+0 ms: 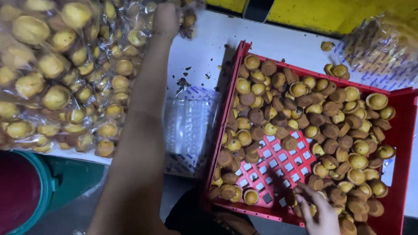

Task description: The person repeatedly picks small round snacks from a red crate and places them into clear plastic bags. They then set the filled bags on a nearby table. The process is repeated continuously throughout the clip.

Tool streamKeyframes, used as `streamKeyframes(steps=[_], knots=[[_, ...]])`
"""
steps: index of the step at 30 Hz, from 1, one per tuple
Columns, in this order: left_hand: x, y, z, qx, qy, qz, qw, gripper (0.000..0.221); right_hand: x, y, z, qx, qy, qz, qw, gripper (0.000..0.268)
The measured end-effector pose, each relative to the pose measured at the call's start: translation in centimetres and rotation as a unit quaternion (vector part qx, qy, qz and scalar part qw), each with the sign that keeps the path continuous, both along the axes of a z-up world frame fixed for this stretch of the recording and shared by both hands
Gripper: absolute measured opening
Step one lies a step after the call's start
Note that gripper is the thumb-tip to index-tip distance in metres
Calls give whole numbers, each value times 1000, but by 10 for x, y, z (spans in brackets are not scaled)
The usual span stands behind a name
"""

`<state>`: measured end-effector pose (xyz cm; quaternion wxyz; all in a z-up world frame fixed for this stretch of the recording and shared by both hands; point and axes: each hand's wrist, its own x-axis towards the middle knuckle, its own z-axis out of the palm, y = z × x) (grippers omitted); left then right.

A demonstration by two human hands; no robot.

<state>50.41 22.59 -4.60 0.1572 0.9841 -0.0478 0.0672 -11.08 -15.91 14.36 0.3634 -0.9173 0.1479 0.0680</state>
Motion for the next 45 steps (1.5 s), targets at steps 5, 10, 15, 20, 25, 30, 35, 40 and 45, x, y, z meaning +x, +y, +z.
streamKeyframes(steps=[5,10,15,20,25,30,35,40,45], knots=[[-33,-22,17,-52,17,37,998,22,-5,-12,-4,2,14,-14,1000,34],[-220,-45,124,-53,-35,-71,995,79,2,-27,-11,19,38,-17,999,34],[-433,-33,99,-125,94,-20,988,32,20,-22,-28,2,6,72,997,30],[-458,-8,-35,-95,132,67,984,10,37,-10,-2,45,2,190,981,31],[-456,-63,90,-115,-63,114,985,21,36,5,-1,53,-60,292,953,32],[-556,-185,214,-41,53,-166,984,15,26,2,-24,112,-239,274,925,53],[-578,-216,188,-179,67,-225,956,14,5,-27,-6,156,-174,156,960,8],[-600,-228,163,-373,168,-101,907,19,6,-45,7,216,-143,217,941,23],[-604,-179,190,-419,304,-207,830,9,26,-82,-13,227,-106,218,943,28]])
